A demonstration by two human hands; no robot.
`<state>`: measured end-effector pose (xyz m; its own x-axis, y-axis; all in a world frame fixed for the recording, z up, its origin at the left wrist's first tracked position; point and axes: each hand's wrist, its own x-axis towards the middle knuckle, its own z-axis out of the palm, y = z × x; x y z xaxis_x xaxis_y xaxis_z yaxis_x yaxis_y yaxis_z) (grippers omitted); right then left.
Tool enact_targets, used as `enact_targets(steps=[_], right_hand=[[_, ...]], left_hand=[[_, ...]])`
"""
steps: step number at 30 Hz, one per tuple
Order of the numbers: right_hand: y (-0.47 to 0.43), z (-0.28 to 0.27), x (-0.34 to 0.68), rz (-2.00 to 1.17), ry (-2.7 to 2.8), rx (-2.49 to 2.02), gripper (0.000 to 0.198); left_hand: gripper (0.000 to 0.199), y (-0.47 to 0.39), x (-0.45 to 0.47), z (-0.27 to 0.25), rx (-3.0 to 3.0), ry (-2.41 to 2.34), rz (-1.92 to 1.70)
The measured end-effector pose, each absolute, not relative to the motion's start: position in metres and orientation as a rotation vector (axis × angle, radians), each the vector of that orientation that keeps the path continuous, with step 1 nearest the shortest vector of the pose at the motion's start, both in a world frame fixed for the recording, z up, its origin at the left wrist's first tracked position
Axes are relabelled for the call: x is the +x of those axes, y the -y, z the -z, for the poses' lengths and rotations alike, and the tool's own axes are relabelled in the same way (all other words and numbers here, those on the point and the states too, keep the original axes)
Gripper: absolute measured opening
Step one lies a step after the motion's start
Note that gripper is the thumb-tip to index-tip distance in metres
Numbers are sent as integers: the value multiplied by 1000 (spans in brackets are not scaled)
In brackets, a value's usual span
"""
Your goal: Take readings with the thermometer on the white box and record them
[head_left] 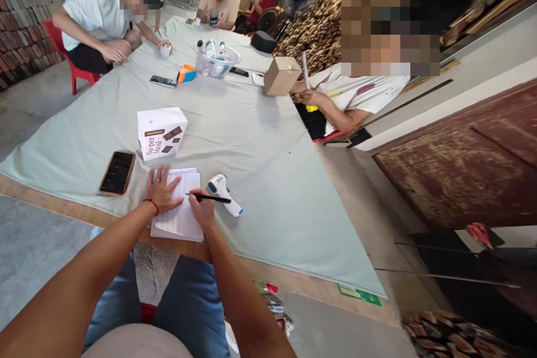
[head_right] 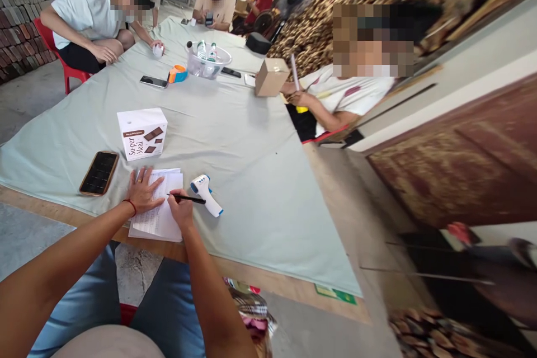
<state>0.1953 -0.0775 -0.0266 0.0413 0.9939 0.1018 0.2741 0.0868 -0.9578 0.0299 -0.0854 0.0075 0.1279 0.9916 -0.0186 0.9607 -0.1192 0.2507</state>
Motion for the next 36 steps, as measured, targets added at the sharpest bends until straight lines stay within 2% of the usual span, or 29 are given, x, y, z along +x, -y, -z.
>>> enact_targets(steps=[36], right_hand=[[80,34,195,-877,1565,-1430,17]], left_hand=[[77,86,31,-9,2197,-1929,-257]])
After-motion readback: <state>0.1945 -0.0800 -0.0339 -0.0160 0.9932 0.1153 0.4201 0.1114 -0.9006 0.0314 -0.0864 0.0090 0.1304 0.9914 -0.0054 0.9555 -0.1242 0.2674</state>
